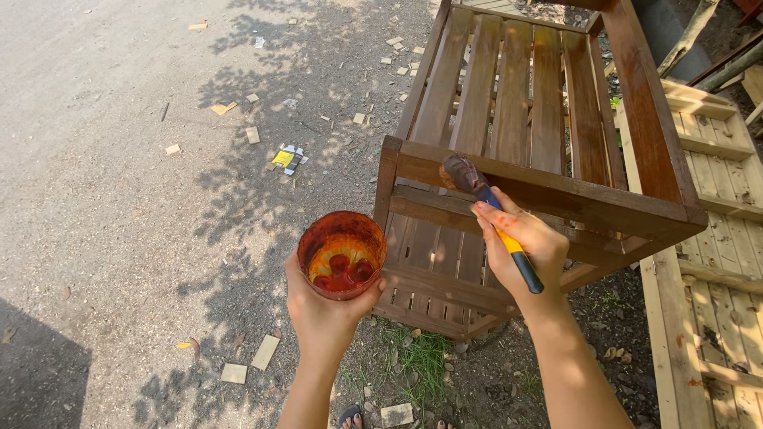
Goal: The person paints a wooden slatted bench with reddish-brown paint using a brush. They repeatedly dip the brush into a container and apply paint to the slats and frame, working around the bench to cover multiple sides.
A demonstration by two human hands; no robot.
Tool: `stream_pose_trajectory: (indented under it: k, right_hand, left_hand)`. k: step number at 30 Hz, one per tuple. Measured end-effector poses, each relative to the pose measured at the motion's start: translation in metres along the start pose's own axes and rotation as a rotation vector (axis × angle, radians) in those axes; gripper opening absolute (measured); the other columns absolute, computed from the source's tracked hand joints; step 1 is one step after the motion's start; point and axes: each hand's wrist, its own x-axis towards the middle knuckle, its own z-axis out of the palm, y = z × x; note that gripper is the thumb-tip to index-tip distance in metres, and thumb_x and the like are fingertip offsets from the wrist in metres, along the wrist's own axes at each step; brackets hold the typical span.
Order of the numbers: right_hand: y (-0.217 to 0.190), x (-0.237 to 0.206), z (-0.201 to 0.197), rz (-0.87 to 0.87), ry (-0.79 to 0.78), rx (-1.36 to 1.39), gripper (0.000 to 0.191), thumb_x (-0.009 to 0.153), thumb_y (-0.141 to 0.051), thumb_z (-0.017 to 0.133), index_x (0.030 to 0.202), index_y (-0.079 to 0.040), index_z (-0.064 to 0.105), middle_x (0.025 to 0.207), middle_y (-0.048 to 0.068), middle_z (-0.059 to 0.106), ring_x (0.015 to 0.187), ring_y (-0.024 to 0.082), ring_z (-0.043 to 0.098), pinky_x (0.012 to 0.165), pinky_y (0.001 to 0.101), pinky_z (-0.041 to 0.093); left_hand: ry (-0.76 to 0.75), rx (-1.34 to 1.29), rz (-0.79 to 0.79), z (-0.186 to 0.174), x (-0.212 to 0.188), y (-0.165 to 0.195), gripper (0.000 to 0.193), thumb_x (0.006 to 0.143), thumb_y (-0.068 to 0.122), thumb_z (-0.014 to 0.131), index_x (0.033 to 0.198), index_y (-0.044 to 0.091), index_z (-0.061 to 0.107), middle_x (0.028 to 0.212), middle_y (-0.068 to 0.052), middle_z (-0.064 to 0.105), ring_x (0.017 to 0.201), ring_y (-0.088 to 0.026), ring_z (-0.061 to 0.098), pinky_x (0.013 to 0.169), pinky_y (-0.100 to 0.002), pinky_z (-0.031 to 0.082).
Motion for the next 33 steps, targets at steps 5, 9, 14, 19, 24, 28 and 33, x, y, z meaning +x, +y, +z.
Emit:
stream_pose_trajectory:
  k: [5,9,14,19,24,28,33]
  right_hand:
    - [0.006,0.013,0.054,-0.257,-0.065,-0.199,0.027,0.083,0.001,0.08,0.107,-0.012,0.079,0.114,0.023,0.074,0.103,0.034,0.075,0.086,0.0365,0.063]
    - [0.032,-0.009,0.005,-0.358,-0.184,-0.3,0.033,0.082,-0.001,0.08,0.11,-0.018,0.08,0.119,0.018,0.074,0.107,0.032,0.075,0.088,0.0371,0.064]
    - [0.052,-0.047,-0.084,-0.26,-0.165,-0.457,0.035,0.079,0.004,0.077,0.106,-0.017,0.08,0.119,0.02,0.073,0.109,0.033,0.074,0.089,0.0379,0.064]
    - [0.043,-0.031,-0.042,-0.324,-0.121,-0.392,0.031,0.078,0.003,0.083,0.103,-0.015,0.081,0.115,0.022,0.074,0.106,0.032,0.076,0.084,0.0345,0.064]
    - [0.022,0.0,0.053,-0.339,-0.232,-0.275,0.026,0.08,-0.01,0.078,0.106,-0.015,0.079,0.119,0.019,0.075,0.109,0.031,0.075,0.077,0.0349,0.06]
    - [0.025,-0.006,0.04,-0.4,-0.232,-0.308,0.027,0.081,-0.012,0.075,0.108,-0.018,0.079,0.121,0.016,0.075,0.113,0.031,0.074,0.081,0.0361,0.061]
    - [0.055,-0.046,-0.077,-0.294,-0.17,-0.465,0.029,0.083,0.0,0.079,0.105,-0.02,0.081,0.119,0.015,0.075,0.109,0.03,0.075,0.088,0.0357,0.063]
  left_hand:
    - [0.0,-0.036,-0.033,0.005,0.0,0.004,0.094,0.057,0.025,0.099,0.131,-0.002,0.047,0.121,-0.015,0.069,0.111,-0.024,0.072,0.092,-0.036,0.06]
    - [-0.032,-0.065,0.016,0.022,0.006,0.01,0.094,0.058,0.023,0.098,0.133,-0.001,0.046,0.123,-0.015,0.066,0.114,-0.025,0.068,0.098,-0.037,0.056]
    - [-0.069,-0.13,0.003,0.042,0.005,0.018,0.092,0.062,0.025,0.098,0.134,0.001,0.046,0.126,-0.015,0.064,0.117,-0.026,0.067,0.1,-0.037,0.057]
    - [-0.047,-0.079,0.003,0.035,-0.002,0.014,0.087,0.062,0.025,0.098,0.129,0.0,0.048,0.122,-0.014,0.067,0.113,-0.025,0.07,0.095,-0.036,0.06]
    - [0.017,-0.011,-0.034,0.012,-0.004,0.007,0.088,0.061,0.027,0.099,0.127,0.0,0.048,0.12,-0.014,0.068,0.11,-0.024,0.071,0.093,-0.037,0.059]
    - [0.041,0.028,0.04,0.008,-0.003,0.008,0.089,0.06,0.026,0.099,0.129,0.0,0.049,0.122,-0.015,0.066,0.111,-0.025,0.07,0.095,-0.037,0.059]
    - [-0.085,-0.103,0.057,0.04,-0.009,0.022,0.088,0.063,0.024,0.098,0.131,0.001,0.048,0.125,-0.015,0.066,0.115,-0.026,0.069,0.098,-0.037,0.058]
